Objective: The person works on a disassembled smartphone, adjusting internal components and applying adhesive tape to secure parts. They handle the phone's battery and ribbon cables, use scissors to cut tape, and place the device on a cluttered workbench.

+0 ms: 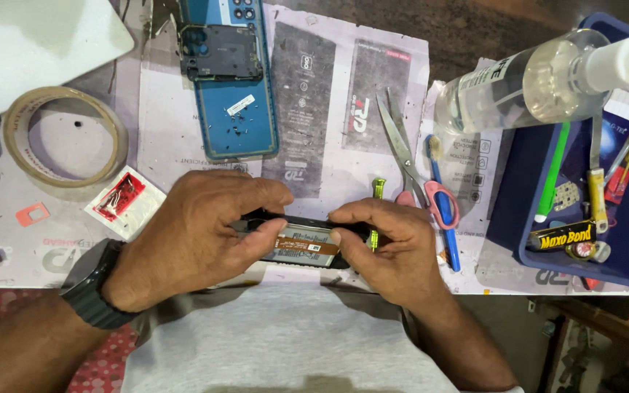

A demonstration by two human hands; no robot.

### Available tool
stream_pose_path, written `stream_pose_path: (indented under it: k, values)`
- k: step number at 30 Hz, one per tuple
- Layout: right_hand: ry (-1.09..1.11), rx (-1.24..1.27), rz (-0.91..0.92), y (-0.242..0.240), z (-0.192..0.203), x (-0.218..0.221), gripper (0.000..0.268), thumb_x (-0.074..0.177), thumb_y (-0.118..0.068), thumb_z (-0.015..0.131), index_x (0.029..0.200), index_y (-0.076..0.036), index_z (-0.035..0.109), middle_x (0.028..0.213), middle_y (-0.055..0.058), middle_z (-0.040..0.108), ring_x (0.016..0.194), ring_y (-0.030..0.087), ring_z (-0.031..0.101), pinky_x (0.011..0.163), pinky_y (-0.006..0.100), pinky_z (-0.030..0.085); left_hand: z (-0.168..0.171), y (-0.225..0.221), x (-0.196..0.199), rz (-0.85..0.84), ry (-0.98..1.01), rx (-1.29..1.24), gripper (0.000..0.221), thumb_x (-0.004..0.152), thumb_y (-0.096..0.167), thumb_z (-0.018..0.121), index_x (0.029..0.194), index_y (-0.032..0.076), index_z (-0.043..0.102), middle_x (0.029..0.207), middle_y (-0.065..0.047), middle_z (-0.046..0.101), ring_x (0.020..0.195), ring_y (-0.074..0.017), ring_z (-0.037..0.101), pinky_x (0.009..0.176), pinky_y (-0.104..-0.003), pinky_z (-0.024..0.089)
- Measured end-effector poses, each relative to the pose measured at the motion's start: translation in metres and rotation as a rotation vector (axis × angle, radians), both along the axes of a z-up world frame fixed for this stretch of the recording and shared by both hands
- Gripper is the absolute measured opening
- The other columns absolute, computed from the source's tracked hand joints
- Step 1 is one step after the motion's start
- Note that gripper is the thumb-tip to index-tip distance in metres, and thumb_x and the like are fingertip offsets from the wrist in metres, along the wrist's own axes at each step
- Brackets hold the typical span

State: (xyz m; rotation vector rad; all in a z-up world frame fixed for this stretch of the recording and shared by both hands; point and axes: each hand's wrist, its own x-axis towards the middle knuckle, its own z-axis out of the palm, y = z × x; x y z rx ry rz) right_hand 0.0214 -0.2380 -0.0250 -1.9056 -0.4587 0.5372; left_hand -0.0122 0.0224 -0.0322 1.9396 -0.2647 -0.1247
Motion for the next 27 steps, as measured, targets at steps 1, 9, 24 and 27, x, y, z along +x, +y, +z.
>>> stream_pose_path:
  k: [1,9,24,27]
  values:
    - [-0.003,-0.015,-0.005,0.002,0.001,0.000,0.020,0.087,0.002,0.075,0.107,0.003,0.072,0.096,0.006,0.076,0.084,0.009,0.069,0.074,0.024,0.054,0.000,-0.001,0.000,0.007,-0.002,-0.031,0.022,0.084,0.012,0.076,0.105,0.007,0.069,0.085,-0.008,0.074,0.072,-0.0244,0.072,0.064,-0.034,0.056]
    - [-0.044,-0.139,0.140,0.018,0.017,0.016,0.014,0.085,-0.003,0.075,0.099,-0.002,0.076,0.080,0.007,0.074,0.068,0.013,0.069,0.061,0.027,0.052,-0.002,-0.004,0.000,0.030,0.074,-0.081,0.024,0.080,0.007,0.078,0.103,0.005,0.069,0.085,-0.007,0.074,0.075,-0.0199,0.074,0.065,-0.031,0.058]
    - [-0.065,-0.226,0.248,0.031,0.024,0.035,0.013,0.081,-0.006,0.075,0.093,-0.001,0.077,0.074,0.009,0.074,0.061,0.015,0.069,0.055,0.029,0.054,-0.007,0.006,0.000,0.032,0.219,-0.206,0.052,0.079,0.006,0.079,0.127,0.004,0.059,0.104,-0.005,0.074,0.093,-0.0124,0.073,0.076,-0.028,0.058]
    - [0.256,-0.108,0.075,0.022,0.011,0.027,0.012,0.087,-0.003,0.071,0.096,0.003,0.077,0.077,0.006,0.075,0.066,0.008,0.068,0.058,0.024,0.055,-0.013,0.007,-0.001,0.122,0.317,-0.458,0.062,0.079,0.003,0.078,0.135,0.002,0.052,0.120,-0.009,0.068,0.101,-0.0154,0.067,0.088,-0.031,0.058]
